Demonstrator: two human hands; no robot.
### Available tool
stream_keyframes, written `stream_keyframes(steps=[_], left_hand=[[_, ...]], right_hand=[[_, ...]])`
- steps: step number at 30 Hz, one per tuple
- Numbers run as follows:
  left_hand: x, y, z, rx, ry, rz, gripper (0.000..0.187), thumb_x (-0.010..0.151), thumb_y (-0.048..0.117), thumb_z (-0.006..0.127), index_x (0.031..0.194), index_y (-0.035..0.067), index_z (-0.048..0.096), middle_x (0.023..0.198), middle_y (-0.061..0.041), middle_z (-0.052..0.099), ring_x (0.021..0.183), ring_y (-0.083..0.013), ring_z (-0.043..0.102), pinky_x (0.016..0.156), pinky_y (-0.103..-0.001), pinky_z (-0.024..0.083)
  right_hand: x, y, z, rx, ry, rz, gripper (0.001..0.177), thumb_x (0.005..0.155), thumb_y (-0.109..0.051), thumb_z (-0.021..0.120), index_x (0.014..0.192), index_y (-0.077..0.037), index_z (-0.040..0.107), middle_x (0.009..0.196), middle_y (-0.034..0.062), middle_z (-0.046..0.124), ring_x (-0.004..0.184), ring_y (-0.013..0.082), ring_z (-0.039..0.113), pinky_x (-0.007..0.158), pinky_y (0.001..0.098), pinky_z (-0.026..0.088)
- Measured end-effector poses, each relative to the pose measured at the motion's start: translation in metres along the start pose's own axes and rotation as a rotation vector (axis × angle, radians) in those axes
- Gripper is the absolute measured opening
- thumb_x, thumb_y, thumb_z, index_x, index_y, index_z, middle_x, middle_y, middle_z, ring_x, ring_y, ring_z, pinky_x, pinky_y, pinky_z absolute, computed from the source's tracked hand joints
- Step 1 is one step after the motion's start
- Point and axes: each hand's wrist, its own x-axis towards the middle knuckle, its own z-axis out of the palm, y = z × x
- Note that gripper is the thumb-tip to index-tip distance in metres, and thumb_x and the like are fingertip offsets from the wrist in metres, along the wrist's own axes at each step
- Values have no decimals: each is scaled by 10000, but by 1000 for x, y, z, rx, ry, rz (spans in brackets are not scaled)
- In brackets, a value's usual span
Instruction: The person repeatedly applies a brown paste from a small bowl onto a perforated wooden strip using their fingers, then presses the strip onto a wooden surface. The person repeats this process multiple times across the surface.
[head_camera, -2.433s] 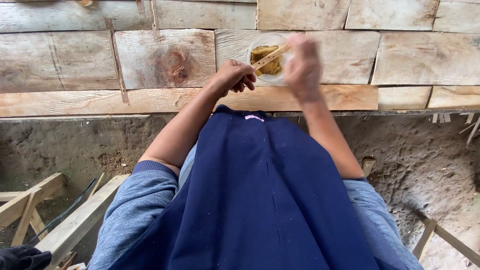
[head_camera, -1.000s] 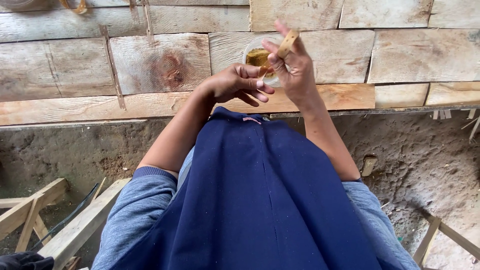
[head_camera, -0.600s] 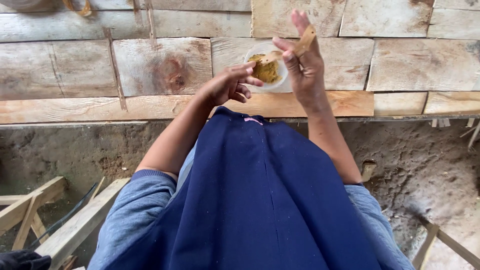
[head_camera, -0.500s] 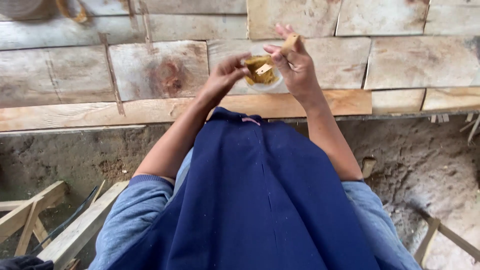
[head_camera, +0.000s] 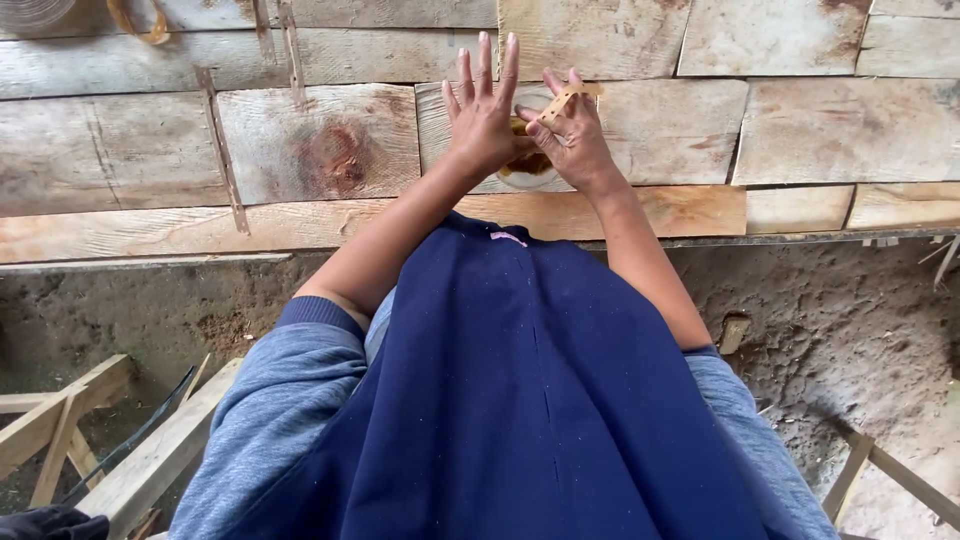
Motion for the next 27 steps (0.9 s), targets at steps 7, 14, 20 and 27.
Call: stream_keyframes(steps=[7, 14, 20, 27], left_hand=[[8, -13, 32, 301, 344, 105, 1651, 613, 781, 945, 1625, 300, -268, 1605, -144, -427, 1487, -385, -318, 1146, -746, -83], [9, -18, 37, 358, 398, 139, 1584, 643, 735, 924, 1664, 308, -210, 1645, -160, -374, 1509, -425, -283, 1155, -759, -24], [-1, 6, 10, 32, 146, 104, 1256, 802, 337, 907, 1627, 320, -40, 1506, -206, 443, 1169, -395, 536, 745, -461, 593], [18, 4, 31, -371, 177, 13, 512, 892, 354, 618, 1383, 213, 605, 1329, -88, 594, 1044, -349, 679, 788, -482, 523]], right_hand=[[3, 25, 13, -194, 178, -159, 333, 1110, -357, 584, 1312, -163, 765, 1655, 117, 292, 1539, 391, 101, 1268, 645, 145], [3, 12, 1, -338, 323, -249, 302, 1163, -309, 620, 1347, -153, 802, 1705, 46, 179, 1586, 349, 52, 1329, 591, 151], [16, -45, -58, -33, 353, -311, 291, 1190, -133, 626, 1311, 54, 814, 1702, 21, 218, 1613, 244, 198, 1382, 538, 283], [10, -99, -66, 149, 157, -431, 165, 1113, -132, 657, 1121, -54, 802, 1663, 63, 348, 1613, 248, 133, 1382, 651, 214]])
